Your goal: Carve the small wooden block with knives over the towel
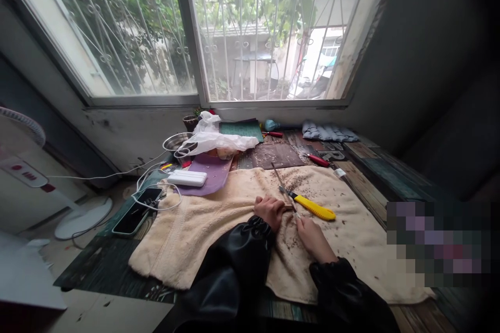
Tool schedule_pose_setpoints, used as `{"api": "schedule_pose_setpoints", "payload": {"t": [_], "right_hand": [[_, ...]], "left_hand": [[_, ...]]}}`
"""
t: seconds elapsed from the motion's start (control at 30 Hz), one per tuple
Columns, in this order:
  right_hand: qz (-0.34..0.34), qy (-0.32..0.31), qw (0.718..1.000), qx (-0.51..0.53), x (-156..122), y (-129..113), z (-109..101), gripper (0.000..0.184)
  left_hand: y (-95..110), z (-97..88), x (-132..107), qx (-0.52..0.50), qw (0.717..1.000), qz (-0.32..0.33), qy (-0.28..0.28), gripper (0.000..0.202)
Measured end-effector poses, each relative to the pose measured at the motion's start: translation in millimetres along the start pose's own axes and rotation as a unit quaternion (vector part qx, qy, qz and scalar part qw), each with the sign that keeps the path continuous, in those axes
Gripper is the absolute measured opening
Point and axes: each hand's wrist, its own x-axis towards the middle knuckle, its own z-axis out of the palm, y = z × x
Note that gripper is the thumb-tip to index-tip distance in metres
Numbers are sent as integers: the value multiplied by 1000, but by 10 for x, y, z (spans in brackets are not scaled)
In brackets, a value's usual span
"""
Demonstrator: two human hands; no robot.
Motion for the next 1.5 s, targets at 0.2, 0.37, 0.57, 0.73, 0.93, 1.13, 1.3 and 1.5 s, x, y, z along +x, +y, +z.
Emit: {"api": "schedule_pose_setpoints", "payload": {"t": [0.2, 0.37, 0.57, 0.73, 0.93, 1.13, 1.3, 1.5], "right_hand": [[-2, -9, 1000, 9, -284, 178, 19, 37], [10, 5, 1000, -12, -32, -8, 11, 37], [-4, 4, 1000, -13, -157, 73, 53, 38], [5, -4, 1000, -14, -302, 204, 83, 37], [6, 4, 1000, -15, 38, -50, 1, 36], [-11, -4, 1000, -6, -258, 155, 47, 35], [3, 2, 1000, -7, -240, 149, 71, 36], [10, 3, 1000, -25, 10, -42, 20, 36]], "left_hand": [[-10, -13, 16, -9, 1000, -1, -8, 14], [39, -49, -17, -1, 1000, 1, -6, 14], [8, -34, 29, 7, 1000, -18, -6, 14], [-8, -13, 16, 1, 1000, -7, -15, 15], [4, -31, 14, 10, 1000, -12, -16, 15], [-14, -15, 32, 7, 1000, -17, -17, 14], [9, -26, 4, 2, 1000, -12, -9, 13], [-11, -22, 7, 10, 1000, -10, -7, 12]]}}
